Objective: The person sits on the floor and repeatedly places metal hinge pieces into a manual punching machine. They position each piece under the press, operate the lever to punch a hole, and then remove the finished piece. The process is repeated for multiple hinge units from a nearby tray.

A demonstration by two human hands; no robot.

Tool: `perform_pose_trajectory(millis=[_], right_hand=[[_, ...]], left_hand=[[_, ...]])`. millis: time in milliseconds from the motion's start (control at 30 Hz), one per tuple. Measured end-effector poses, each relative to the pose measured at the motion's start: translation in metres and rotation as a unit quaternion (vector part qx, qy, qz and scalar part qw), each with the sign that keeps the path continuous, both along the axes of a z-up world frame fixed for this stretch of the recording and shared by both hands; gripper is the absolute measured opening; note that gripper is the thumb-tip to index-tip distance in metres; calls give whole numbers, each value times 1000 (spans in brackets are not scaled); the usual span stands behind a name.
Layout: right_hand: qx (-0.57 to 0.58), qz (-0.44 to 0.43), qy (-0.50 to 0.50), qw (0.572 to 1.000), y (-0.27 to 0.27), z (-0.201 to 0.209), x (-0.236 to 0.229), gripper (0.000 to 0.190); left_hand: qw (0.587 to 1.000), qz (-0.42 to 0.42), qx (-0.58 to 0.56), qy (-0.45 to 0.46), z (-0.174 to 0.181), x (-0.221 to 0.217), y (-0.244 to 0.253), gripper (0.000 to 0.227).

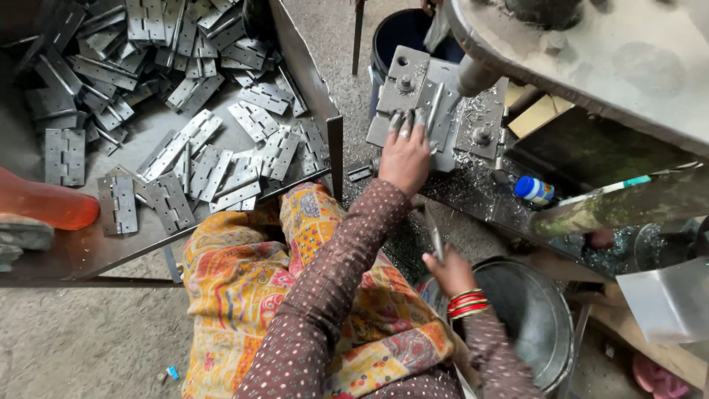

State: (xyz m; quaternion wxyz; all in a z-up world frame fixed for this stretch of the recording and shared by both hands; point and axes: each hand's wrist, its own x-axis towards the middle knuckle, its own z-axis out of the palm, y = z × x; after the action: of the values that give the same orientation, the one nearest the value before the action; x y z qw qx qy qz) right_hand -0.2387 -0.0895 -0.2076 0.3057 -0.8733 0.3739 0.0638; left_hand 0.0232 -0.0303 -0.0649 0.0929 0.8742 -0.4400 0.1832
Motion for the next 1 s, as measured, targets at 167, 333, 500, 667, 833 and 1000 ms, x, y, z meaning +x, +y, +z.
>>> perform_pose_trajectory(millis=[167,333,500,667,833,1000], right_hand=[[-28,44,29,998,-7,49,7,45],[27,-19,-55,998,21,27,6,38],[26,6,-90,996,19,23,1,39],[-41,55,68,995,-12,41,13,57],[0,21,19,1000,-6,14,4,47],[-79,-32,-86,993,25,-48,0,36]], left_hand=[[994,-15,21,107,-7,9,-22,26],[998,-23,-25,51,-15,14,-31,27],[997,-29,22,68,-9,8,-24,26],[996,-16,11,92,-1,14,-23,24],[998,-7,-3,60,-12,18,-32,23],[993,-18,36,107,-14,23,-35,24]])
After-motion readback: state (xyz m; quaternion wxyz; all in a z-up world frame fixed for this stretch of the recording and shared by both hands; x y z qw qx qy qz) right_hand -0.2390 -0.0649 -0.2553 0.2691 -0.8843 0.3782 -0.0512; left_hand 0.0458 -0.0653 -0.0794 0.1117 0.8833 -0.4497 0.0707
